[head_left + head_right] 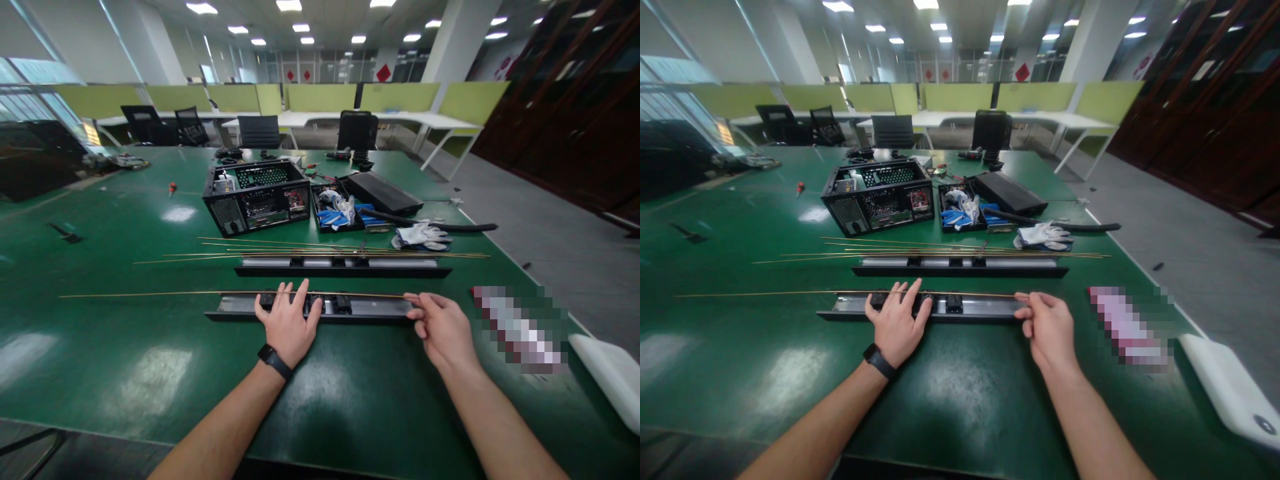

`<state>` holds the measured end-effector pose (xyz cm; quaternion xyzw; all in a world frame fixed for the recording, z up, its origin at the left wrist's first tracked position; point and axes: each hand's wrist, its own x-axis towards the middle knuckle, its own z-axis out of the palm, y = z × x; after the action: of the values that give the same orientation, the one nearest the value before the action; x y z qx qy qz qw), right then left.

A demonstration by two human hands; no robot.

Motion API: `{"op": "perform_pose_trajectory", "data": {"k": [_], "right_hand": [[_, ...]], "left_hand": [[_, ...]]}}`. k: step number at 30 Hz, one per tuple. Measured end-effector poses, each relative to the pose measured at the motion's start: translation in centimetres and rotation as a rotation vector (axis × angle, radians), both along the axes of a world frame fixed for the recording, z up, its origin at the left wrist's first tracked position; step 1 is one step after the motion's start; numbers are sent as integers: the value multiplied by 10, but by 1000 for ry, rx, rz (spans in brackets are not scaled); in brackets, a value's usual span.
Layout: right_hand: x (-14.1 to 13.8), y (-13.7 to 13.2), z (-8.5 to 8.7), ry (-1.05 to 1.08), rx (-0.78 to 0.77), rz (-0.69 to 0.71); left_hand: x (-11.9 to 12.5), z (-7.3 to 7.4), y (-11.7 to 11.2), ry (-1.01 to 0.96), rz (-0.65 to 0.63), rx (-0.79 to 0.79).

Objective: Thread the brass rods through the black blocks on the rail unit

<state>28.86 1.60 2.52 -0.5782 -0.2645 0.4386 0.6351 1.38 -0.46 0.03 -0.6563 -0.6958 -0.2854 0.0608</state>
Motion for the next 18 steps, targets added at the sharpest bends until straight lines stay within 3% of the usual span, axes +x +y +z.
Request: {"op": "perform_pose_trajectory", "data": {"k": [6, 10, 14, 18], "right_hand": [[-44, -1, 4, 37, -31, 87], [-58, 0, 6, 72, -60, 114], [-53, 1, 7, 82, -86, 113], [-29, 2, 4, 62, -79, 73]], "left_hand": [[0, 0, 0, -6, 4, -1], [-1, 1, 0, -5, 2, -11], [-1, 1, 0, -6, 8, -21], [-1, 2, 0, -6, 11, -33]]}}
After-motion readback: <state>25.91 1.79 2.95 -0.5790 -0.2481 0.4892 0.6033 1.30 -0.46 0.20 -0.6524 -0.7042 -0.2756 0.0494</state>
